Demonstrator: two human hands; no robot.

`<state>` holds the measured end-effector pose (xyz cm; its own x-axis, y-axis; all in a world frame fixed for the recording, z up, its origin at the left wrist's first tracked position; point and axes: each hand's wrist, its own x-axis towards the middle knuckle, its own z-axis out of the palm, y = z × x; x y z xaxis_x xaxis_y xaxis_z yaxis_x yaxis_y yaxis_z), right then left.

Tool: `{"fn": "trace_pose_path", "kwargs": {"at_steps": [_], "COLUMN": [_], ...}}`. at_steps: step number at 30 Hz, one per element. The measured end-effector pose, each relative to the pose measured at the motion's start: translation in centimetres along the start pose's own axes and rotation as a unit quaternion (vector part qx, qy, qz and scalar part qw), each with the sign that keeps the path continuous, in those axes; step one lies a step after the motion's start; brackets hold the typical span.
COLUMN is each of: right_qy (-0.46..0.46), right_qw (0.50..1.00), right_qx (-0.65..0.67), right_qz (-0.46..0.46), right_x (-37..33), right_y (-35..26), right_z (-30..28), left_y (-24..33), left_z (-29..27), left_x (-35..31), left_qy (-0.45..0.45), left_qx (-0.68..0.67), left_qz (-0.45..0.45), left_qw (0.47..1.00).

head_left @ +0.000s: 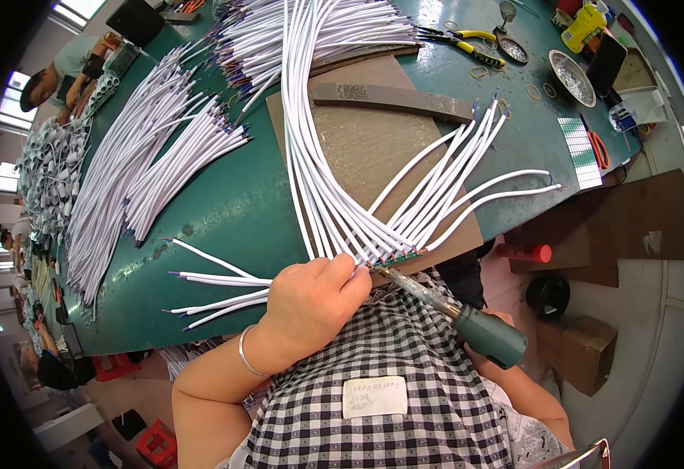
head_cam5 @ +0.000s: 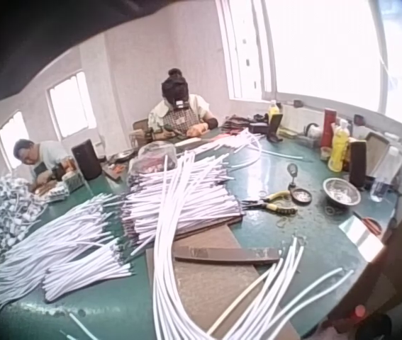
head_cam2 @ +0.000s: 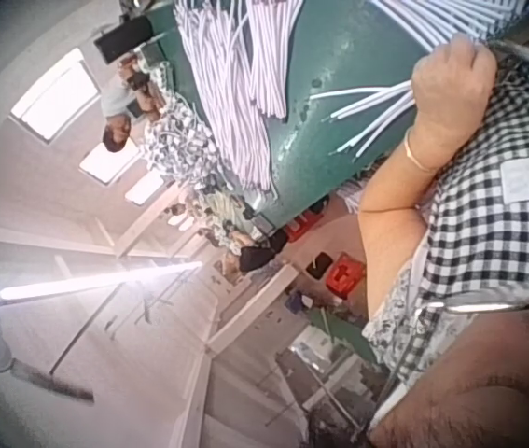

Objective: The person arranges and aligns wires onto a circuit board and solders the wire ends to the board using a soldering tool.

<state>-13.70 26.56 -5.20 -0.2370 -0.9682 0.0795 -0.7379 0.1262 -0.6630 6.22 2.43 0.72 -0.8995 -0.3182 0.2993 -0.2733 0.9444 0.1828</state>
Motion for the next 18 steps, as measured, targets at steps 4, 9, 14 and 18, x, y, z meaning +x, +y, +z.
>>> {"fn": "trace_pose_path", "kwargs": {"at_steps": [4,9,14,18], "right_qy": [0.043,0.048,0.03,0.065], "right_qw": [0.997,0.997,0.962,0.955], "right_qx": [0.054,0.064,0.271,0.289], "right_qz": [-0.023,-0.024,0.026,0.027], "right_x": [0.6,1.2,1.5,2.3], "right_y": [0.1,-0.7,-0.6,-0.9], "right_z": [0.3,-0.5,-1.0,-1.0], "left_y": [0.1,0.0,0.0,0.1], "left_z": [0.0,0.0,0.1,0.1], "left_x": [0.0,-0.1,0.1,0.0], "left_qy": [-0.002,0.0,-0.004,-0.003], "left_qx": [0.004,0.003,0.005,0.013], "left_qz": [0.0,0.0,0.001,-0.004], "left_qw": [1.0,1.0,1.0,1.0]}}
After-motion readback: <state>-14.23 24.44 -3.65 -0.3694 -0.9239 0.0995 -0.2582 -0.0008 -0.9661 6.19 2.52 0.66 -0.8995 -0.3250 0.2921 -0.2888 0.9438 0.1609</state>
